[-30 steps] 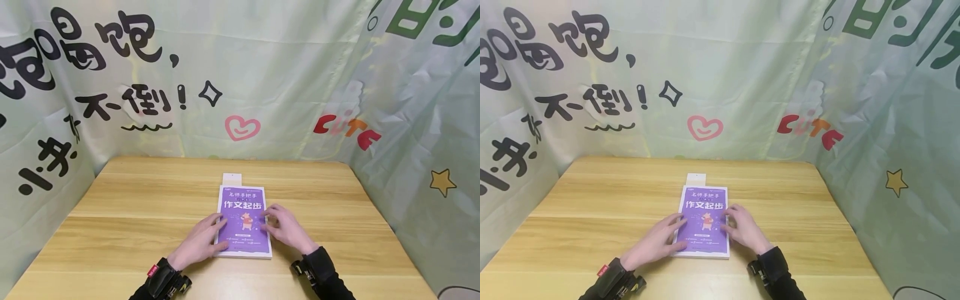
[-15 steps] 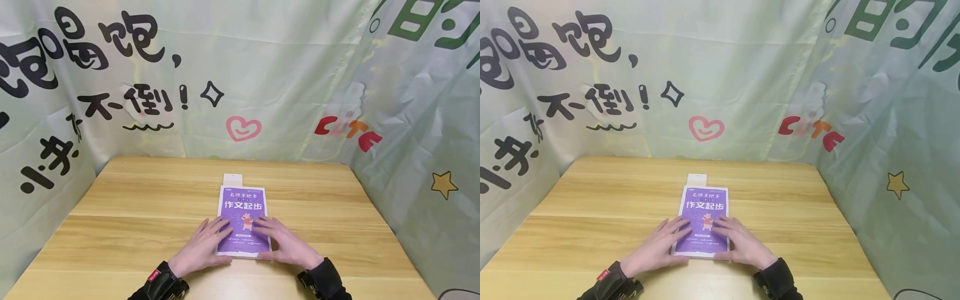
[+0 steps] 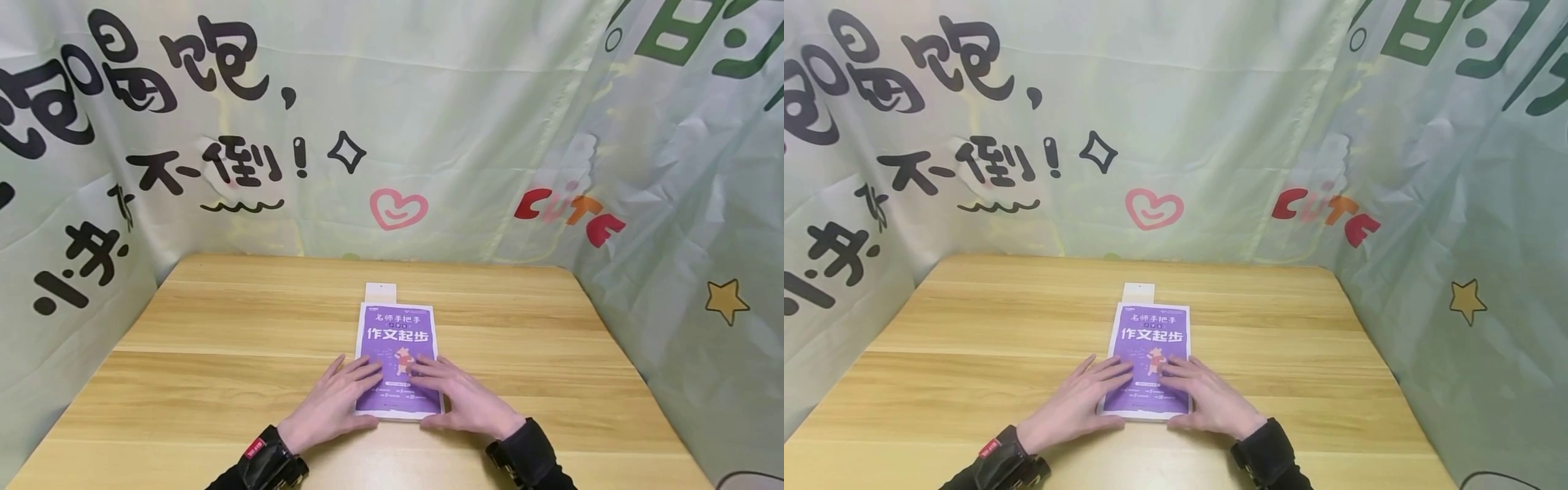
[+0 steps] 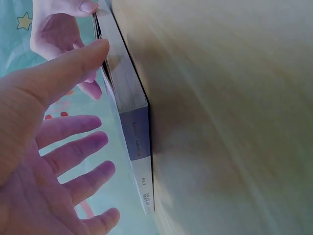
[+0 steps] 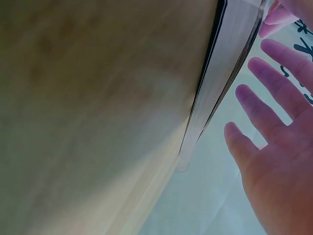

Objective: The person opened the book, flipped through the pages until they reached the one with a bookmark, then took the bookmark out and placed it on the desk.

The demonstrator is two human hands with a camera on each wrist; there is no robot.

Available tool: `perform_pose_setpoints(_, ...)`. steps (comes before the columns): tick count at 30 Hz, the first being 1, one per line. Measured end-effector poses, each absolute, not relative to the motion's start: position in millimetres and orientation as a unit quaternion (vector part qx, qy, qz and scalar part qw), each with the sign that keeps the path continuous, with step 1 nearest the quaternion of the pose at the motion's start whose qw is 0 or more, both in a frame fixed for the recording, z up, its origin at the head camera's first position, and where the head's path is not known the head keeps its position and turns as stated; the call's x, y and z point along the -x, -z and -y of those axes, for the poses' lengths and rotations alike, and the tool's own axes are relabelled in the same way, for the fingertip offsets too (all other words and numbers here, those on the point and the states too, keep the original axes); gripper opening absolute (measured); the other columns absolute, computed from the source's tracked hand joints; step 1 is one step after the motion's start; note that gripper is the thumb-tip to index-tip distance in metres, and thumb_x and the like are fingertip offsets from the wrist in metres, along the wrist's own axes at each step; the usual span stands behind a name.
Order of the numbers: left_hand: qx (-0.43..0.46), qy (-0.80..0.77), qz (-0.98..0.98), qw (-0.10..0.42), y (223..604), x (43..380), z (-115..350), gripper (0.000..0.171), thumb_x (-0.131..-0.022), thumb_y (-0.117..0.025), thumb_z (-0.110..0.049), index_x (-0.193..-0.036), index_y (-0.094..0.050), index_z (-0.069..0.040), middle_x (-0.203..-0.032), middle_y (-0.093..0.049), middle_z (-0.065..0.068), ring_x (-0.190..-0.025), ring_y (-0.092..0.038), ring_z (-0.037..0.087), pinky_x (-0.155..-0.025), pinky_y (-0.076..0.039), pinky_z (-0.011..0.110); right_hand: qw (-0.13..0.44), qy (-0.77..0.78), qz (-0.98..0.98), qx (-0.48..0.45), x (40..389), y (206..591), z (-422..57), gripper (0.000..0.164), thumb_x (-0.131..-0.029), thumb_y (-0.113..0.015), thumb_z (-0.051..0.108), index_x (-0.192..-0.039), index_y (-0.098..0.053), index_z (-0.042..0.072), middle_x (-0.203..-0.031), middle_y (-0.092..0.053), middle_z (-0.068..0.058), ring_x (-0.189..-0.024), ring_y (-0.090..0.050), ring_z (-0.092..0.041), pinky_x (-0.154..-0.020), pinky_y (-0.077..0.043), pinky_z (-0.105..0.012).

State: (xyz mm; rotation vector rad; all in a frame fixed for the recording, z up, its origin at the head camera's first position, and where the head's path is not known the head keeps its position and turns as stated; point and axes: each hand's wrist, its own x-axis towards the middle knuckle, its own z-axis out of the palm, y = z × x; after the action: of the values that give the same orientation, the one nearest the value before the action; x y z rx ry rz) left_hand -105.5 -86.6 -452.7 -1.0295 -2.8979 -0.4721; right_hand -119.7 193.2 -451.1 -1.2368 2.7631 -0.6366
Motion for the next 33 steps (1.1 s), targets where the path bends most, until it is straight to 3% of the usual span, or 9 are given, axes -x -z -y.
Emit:
perform_pose_setpoints(6, 0.331, 0.153, 0.931, 0.013, 451.7, 105.4, 86.2, 0.071, -0.079, -0.08, -0.044, -0.137, -0.06, -0.009, -0.151, -0.054, 0.009, -0.143, -0.047, 0.033, -0.12, -0.029, 0.066, 0.053, 0.208, -0.896, 0.39, 118.9, 449.1, -191.7, 0.065, -0.08, -0.082, 0.034, -0.137, -0.062, 0.012, -0.153, -0.051, -0.008, -0.146, -0.042, -0.037, -0.118, -0.032, -0.062)
perform_pose_setpoints(24, 0.337, 0.152, 0.929, 0.014, 450.2, 105.1, 85.5, 0.061, -0.081, -0.079, -0.041, -0.133, -0.064, -0.012, -0.145, -0.059, 0.007, -0.141, -0.051, 0.03, -0.12, -0.029, 0.067, 0.067, 0.221, -0.887, 0.4, 117.8, 444.8, -194.6, 0.038, -0.084, -0.078, 0.028, -0.119, -0.074, 0.014, -0.145, -0.059, -0.009, -0.14, -0.05, -0.036, -0.116, -0.033, -0.065)
perform_pose_setpoints(33, 0.337, 0.154, 0.929, 0.016, 448.7, 104.6, 85.2, 0.06, -0.08, -0.08, -0.04, -0.131, -0.066, -0.011, -0.143, -0.061, 0.008, -0.14, -0.052, 0.03, -0.119, -0.029, 0.068, 0.018, 0.208, -0.88, 0.426, 116.7, 443.1, -194.1, 0.029, -0.085, -0.077, 0.023, -0.113, -0.076, 0.015, -0.131, -0.07, -0.006, -0.13, -0.061, -0.031, -0.115, -0.037, -0.062)
